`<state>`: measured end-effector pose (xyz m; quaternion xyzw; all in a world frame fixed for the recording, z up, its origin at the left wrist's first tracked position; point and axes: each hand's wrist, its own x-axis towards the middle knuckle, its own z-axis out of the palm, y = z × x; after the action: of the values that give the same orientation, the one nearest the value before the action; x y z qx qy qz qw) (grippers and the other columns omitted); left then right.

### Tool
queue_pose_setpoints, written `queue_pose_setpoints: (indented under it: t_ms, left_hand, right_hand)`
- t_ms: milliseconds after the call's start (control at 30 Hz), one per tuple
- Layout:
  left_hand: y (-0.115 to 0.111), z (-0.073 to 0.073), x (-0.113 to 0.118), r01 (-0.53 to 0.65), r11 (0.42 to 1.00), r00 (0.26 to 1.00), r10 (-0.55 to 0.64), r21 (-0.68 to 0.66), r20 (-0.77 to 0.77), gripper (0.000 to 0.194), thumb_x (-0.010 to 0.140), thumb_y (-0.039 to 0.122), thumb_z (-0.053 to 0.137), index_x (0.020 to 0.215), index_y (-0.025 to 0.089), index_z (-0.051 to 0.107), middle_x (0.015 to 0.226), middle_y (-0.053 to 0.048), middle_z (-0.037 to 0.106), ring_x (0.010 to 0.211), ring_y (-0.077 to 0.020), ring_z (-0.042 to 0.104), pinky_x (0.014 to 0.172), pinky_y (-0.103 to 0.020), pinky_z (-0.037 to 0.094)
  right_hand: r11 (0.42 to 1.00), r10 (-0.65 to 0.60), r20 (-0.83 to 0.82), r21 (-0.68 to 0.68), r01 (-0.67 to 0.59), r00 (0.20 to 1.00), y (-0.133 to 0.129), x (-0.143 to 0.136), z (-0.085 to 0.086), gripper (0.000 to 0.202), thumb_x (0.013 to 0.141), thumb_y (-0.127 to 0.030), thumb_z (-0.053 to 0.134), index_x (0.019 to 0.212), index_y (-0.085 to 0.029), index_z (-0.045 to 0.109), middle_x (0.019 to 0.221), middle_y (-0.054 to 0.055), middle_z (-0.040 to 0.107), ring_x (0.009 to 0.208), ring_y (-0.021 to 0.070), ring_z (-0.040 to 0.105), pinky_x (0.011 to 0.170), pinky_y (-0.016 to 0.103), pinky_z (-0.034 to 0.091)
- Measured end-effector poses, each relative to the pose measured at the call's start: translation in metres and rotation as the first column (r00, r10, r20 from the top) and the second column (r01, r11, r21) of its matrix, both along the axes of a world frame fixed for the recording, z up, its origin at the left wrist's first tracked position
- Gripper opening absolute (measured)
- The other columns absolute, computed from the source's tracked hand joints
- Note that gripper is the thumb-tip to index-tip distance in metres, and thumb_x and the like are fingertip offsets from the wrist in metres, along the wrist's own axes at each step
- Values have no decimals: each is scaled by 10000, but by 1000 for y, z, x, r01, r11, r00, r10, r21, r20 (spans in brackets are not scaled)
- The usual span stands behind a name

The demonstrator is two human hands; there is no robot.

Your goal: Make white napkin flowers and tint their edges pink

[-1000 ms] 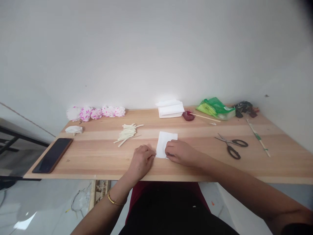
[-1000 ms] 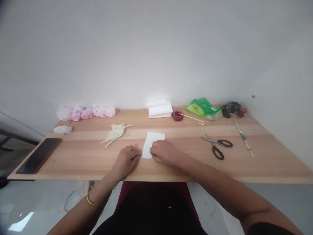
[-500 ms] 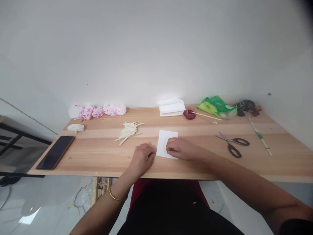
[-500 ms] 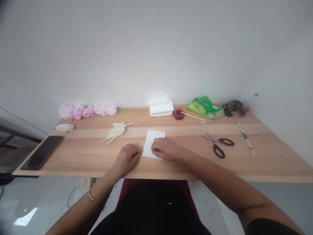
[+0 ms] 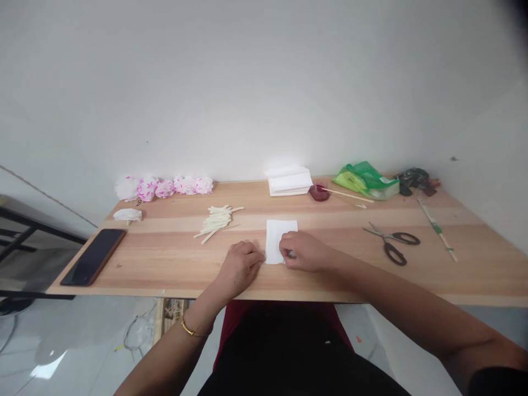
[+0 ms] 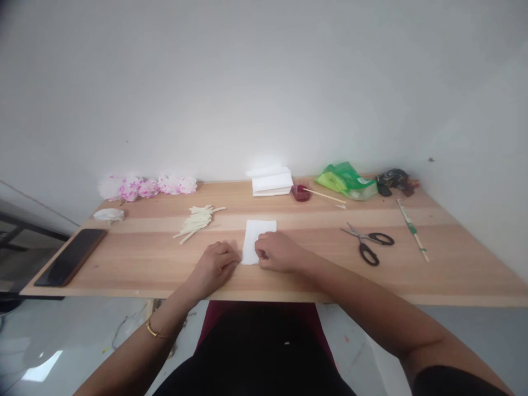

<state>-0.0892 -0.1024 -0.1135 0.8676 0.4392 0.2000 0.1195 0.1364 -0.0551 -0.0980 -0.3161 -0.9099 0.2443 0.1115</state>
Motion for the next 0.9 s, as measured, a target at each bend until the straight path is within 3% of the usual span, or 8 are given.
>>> queue_pose_setpoints:
  t_ms: [233,367,733,800,900]
  left_hand:
    - [0,2,-1,5,1000,999,-5,-2,48,158,868,182,500,826,183,652,832,-49,612,831,-179,539,764,-332,399]
    - [-2,1,-2,3,1000,996,-3,8,87,192,892,210,474,945,192,657,860,-59,624,842,-179,545,778,-335,406]
    - [-1,2,-4,63,997,994,-60,37,-91,250,861,135,463,921,229,686,847,-57,619,843,-190,516,761,-334,379]
    - [-1,2,-4,60,998,996,-58,29,-68,240,857,139,475,908,229,691,844,-56,625,847,-192,523,771,-337,383]
    - [-3,5,-1,20,998,996,-14,-67,85,213,869,184,484,909,208,693,873,-59,640,853,-182,552,793,-323,405]
  right_hand:
    - [998,-19,-57,-60,16,998,4,3,-2,110,664,-93,545,611,-176,495,688,5,536,667,135,488,612,233,352]
    - [996,-30,-73,-81,24,997,5,3,-5,112,647,-96,556,597,-178,497,673,0,533,663,138,487,617,239,358]
    - [982,-88,-104,-177,69,991,4,4,4,116,623,-96,539,581,-181,473,657,-14,519,635,126,473,589,232,351]
    - [976,-105,-109,-202,82,988,4,5,6,108,625,-97,527,584,-180,472,659,-20,518,625,117,466,584,226,351]
    - [968,-124,-120,-233,94,985,4,5,8,97,621,-104,521,583,-179,472,655,-25,513,622,113,461,582,223,350]
